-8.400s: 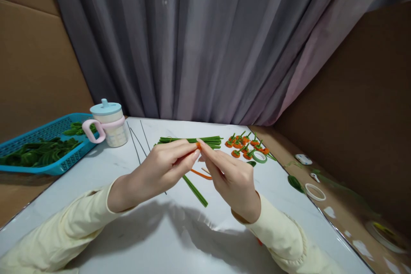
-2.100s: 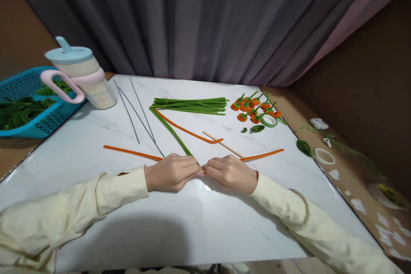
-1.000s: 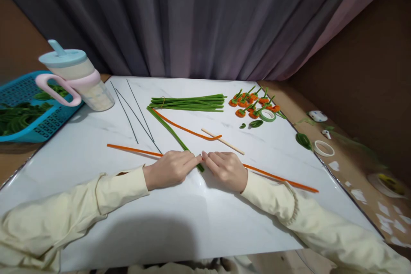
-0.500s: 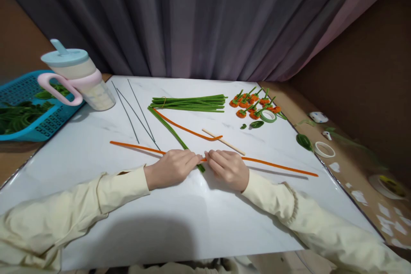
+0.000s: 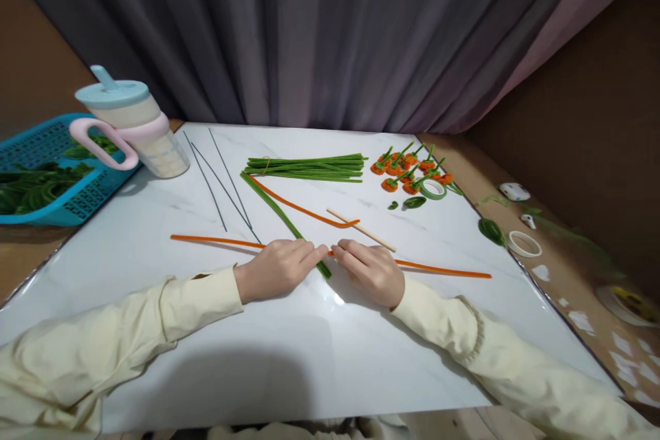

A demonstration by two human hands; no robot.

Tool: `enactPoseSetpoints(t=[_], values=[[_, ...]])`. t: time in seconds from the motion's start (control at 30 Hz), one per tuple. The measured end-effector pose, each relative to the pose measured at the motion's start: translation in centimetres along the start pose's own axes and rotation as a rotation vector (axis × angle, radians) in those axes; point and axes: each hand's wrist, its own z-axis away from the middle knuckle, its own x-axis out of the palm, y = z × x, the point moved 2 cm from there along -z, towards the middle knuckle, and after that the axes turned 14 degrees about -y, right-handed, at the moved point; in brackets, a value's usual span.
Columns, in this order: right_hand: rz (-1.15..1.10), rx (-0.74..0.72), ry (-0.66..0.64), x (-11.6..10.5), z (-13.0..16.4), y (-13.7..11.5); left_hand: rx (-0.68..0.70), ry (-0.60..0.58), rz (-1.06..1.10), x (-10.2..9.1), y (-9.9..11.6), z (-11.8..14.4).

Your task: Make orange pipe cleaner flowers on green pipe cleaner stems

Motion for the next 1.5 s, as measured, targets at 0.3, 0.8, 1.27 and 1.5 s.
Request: enactPoseSetpoints(t=[0.3,0.8,1.27,1.5], values=[[-0.339,0.136,-0.097,0.5,-0.1,0.3,-0.034,0.032,-0.011,-0.1,-0.1,-0.2],[-0.079,-0.022,0.026,-0.6,-0.1,-0.4,0.043,0.047,0.08,-0.4,0.5,-0.3],[-0.101,-0.042,0.079,-0.6,0.0,-0.2,-0.06,0.093,0.144,-1.0,0.2,-0.5],[-0.065,-0.097,0.075,-0.5,0.0,-0.5,-0.001,0.106,0.106,-0.8,0.2,-0.6]])
